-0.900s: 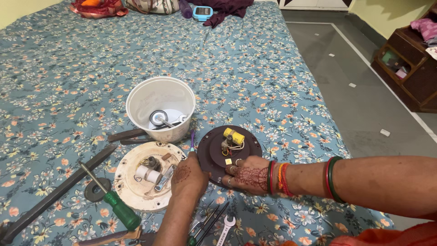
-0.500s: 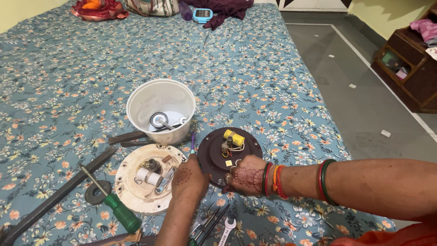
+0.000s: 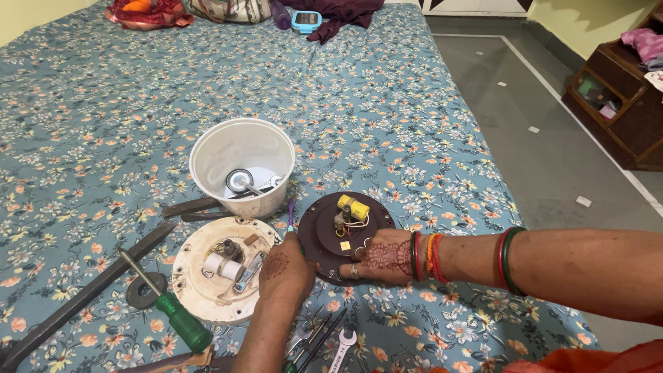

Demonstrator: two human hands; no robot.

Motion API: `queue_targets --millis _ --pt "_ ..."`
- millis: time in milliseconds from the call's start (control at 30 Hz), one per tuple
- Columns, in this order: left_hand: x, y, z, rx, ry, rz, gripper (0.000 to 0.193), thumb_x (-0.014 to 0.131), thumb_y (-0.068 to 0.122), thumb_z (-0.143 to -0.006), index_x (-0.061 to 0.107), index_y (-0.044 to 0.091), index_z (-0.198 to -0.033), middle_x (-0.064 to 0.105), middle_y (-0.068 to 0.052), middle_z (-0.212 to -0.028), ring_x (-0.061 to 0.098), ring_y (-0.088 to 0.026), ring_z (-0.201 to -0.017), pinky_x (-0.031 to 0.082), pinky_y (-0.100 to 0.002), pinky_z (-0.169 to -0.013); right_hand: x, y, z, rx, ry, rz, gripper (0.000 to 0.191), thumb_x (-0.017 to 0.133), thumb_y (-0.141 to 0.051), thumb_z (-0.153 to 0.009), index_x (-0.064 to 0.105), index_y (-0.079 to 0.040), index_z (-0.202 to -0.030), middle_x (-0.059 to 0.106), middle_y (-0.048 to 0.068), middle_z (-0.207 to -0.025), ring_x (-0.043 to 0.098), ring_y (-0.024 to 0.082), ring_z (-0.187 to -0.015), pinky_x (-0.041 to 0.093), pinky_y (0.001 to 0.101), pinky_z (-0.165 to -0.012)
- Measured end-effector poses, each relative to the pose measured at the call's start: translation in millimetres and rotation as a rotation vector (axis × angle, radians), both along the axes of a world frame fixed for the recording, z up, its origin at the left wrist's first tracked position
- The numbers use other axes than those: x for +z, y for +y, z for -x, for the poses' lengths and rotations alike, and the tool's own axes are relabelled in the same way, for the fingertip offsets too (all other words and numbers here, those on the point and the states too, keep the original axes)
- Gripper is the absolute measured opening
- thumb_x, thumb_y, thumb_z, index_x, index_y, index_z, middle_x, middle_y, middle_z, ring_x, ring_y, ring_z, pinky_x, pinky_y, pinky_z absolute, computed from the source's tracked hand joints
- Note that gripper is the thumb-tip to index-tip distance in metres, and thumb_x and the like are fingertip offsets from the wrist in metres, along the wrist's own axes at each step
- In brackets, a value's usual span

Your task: The person uses a screwdriver to tighten screws on a circular electrical component, likely a ceiling fan motor base, while seated on a bed. They manipulate wires and adjust the component with both hands, using tools laid out on the bed.

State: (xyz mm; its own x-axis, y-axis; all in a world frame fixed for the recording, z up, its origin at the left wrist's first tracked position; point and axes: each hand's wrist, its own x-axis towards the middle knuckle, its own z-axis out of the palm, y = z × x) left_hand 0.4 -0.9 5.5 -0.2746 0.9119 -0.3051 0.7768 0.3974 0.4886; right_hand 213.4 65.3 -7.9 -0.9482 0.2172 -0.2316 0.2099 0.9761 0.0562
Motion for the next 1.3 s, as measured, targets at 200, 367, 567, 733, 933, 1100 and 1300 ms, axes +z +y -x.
queue_targets --millis 200,367,567,733,933,1100,1300 --pt "1 0 -1 0.003 -0.006 0.000 0.054 0.079 0.026 -0.087 0.056 0.009 -0.132 0.071 -0.017 -0.122 0.066 -0.032 -0.121 0.051 -0.043 -0.103 0 -3 2 -0.028 -0.008 0.009 0.043 0.050 -0.023 -0.100 0.048 -0.024 -0.143 0.065 0.019 -0.089 0.069 0.040 -0.072 0.055 0.0529 -0.057" --pt "0 1 -1 0.007 -0.009 0.001 0.054 0.079 0.025 -0.087 0.056 0.010 -0.133 0.071 -0.017 -0.122 0.066 -0.033 -0.121 0.051 -0.043 -0.103 -5 -5 6 -0.037 -0.009 0.036 0.043 0.058 -0.022 -0.091 0.052 -0.017 -0.133 0.066 0.017 -0.089 0.071 0.037 -0.070 0.056 0.0491 -0.054" --pt "-2 1 0 -0.006 -0.012 -0.014 0.053 0.080 0.025 -0.086 0.057 0.008 -0.130 0.071 -0.018 -0.121 0.067 -0.033 -0.120 0.052 -0.044 -0.102 -7 -6 2 -0.048 0.025 0.004 0.034 0.055 -0.022 -0.098 0.050 -0.011 -0.130 0.067 0.017 -0.088 0.070 0.037 -0.070 0.055 0.0500 -0.054" --pt "-3 3 1 -0.001 -0.004 -0.003 0.052 0.080 0.026 -0.086 0.057 0.008 -0.129 0.070 -0.019 -0.121 0.066 -0.034 -0.120 0.051 -0.044 -0.102 -7 -10 6 -0.030 0.025 -0.018 0.041 0.055 -0.019 -0.094 0.049 -0.014 -0.134 0.066 0.021 -0.093 0.070 0.040 -0.070 0.056 0.0511 -0.053" --pt "-3 1 1 -0.016 -0.012 -0.020 0.053 0.081 0.025 -0.086 0.057 0.006 -0.129 0.070 -0.020 -0.121 0.066 -0.035 -0.120 0.051 -0.044 -0.102 -5 -10 7 0.014 0.012 -0.052 0.046 0.062 -0.018 -0.088 0.050 -0.016 -0.133 0.067 0.020 -0.098 0.071 0.038 -0.068 0.056 0.0502 -0.051" --pt "0 1 0 -0.013 -0.015 -0.020 0.057 0.081 0.025 -0.086 0.055 0.006 -0.133 0.069 -0.021 -0.123 0.065 -0.036 -0.121 0.051 -0.044 -0.103 -6 -8 7 0.042 0.025 -0.066 0.050 0.066 -0.017 -0.083 0.051 -0.014 -0.131 0.067 0.018 -0.098 0.071 0.036 -0.068 0.056 0.0477 -0.049" --pt "0 2 1 -0.011 -0.019 -0.008 0.058 0.081 0.025 -0.085 0.055 0.006 -0.133 0.068 -0.022 -0.124 0.065 -0.036 -0.122 0.051 -0.045 -0.103 -10 -12 8 -0.024 0.077 -0.061 0.035 0.063 -0.017 -0.089 0.055 -0.013 -0.122 0.066 0.018 -0.098 0.071 0.035 -0.070 0.056 0.0473 -0.051"
